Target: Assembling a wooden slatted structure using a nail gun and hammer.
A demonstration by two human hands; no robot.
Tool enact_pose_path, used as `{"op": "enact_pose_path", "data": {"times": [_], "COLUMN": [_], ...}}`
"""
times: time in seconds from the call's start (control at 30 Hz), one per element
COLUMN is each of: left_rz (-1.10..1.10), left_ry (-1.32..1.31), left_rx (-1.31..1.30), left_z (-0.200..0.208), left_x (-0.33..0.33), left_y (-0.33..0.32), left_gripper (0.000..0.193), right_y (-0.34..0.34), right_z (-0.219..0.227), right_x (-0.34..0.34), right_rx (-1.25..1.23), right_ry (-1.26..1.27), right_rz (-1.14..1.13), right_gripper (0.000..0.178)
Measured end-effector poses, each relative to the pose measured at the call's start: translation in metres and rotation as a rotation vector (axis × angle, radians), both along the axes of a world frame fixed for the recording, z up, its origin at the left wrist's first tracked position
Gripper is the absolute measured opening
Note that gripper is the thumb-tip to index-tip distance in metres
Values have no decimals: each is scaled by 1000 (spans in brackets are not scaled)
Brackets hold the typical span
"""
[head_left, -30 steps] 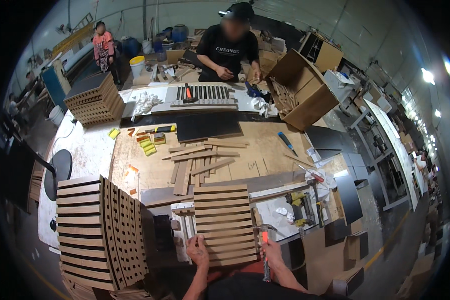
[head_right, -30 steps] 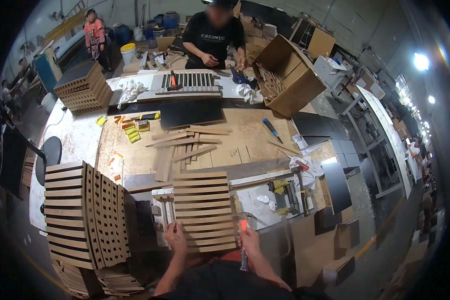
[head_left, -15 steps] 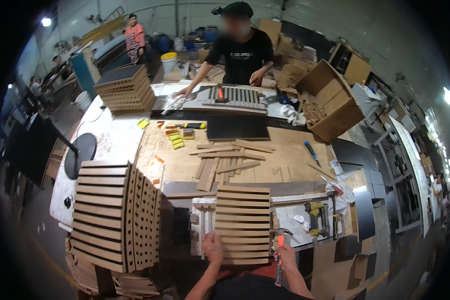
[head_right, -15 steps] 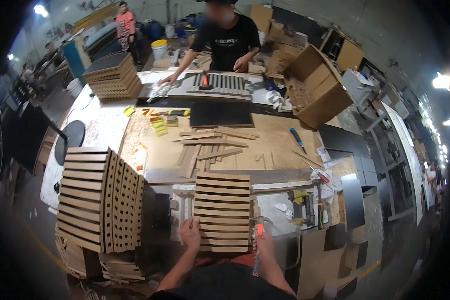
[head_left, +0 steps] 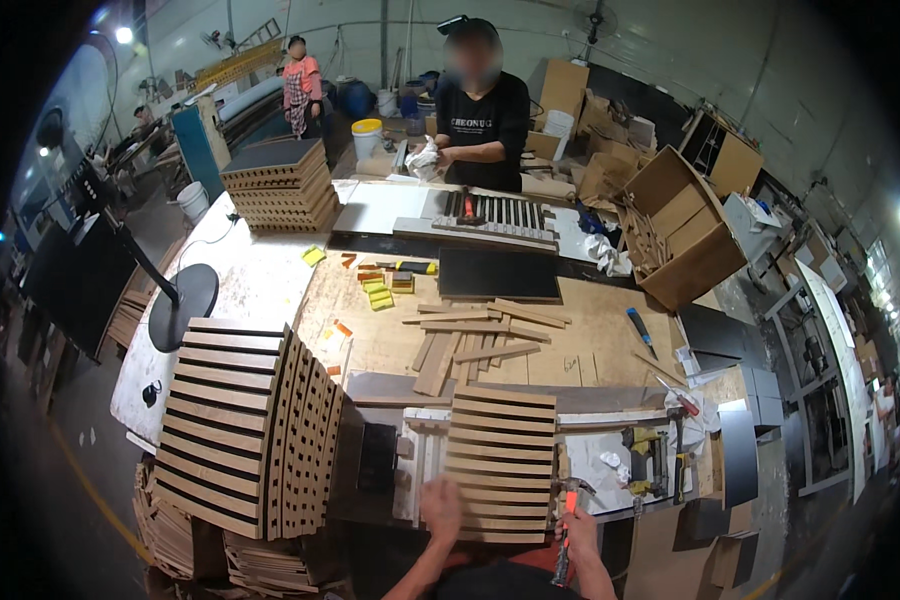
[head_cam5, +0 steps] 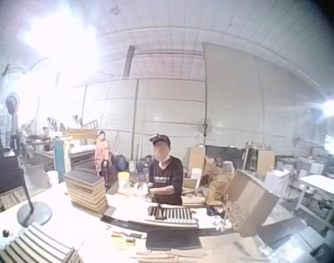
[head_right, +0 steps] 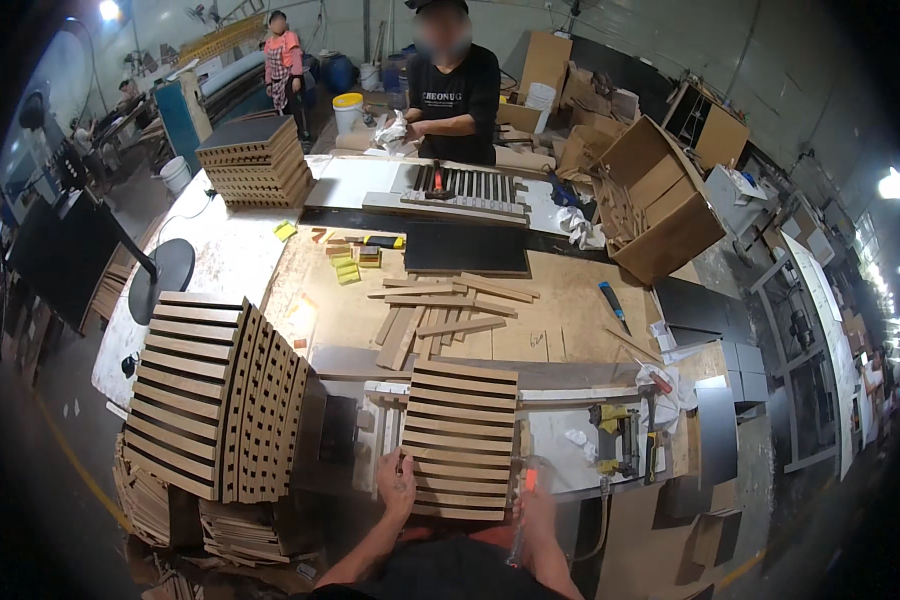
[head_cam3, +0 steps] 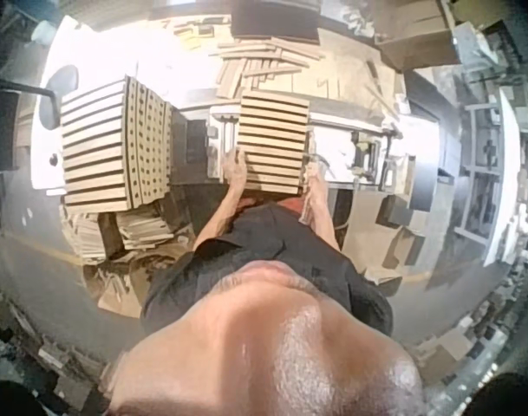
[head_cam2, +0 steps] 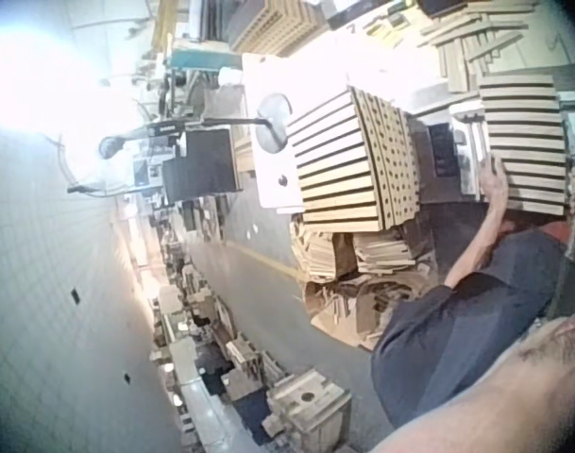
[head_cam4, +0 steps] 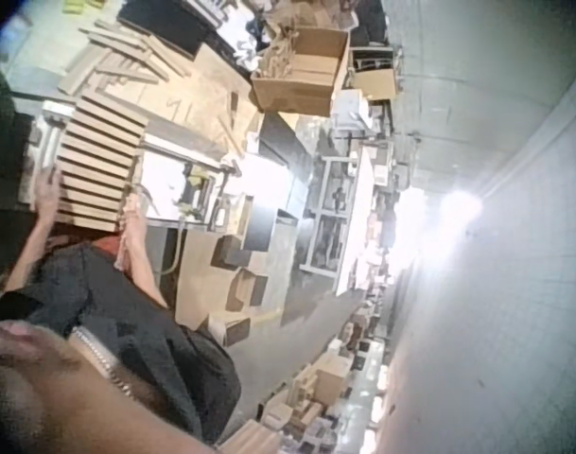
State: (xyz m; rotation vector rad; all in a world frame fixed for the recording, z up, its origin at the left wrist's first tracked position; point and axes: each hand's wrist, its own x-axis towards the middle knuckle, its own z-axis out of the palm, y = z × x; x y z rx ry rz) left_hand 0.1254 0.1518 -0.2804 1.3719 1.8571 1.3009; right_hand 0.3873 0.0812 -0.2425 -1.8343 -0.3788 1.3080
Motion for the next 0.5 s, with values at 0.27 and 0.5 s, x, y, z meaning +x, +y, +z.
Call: {"op": "enact_pose_path", "data": {"times": [0.27, 0.5], "left_rz": [-41, -57], "left_ry": [22, 49], "left_rx": [1, -8], "left_z": [-17, -15], "left_x": [2, -3], "left_y": [-4, -4], "left_gripper": [30, 35], "right_y": [-3, 0], "right_z": [0, 0], "right_x": [-2, -9], "right_rx": [36, 50], "right_ry": [25, 56], "right_rz": [-20, -46], "right_gripper": [9, 15]}}
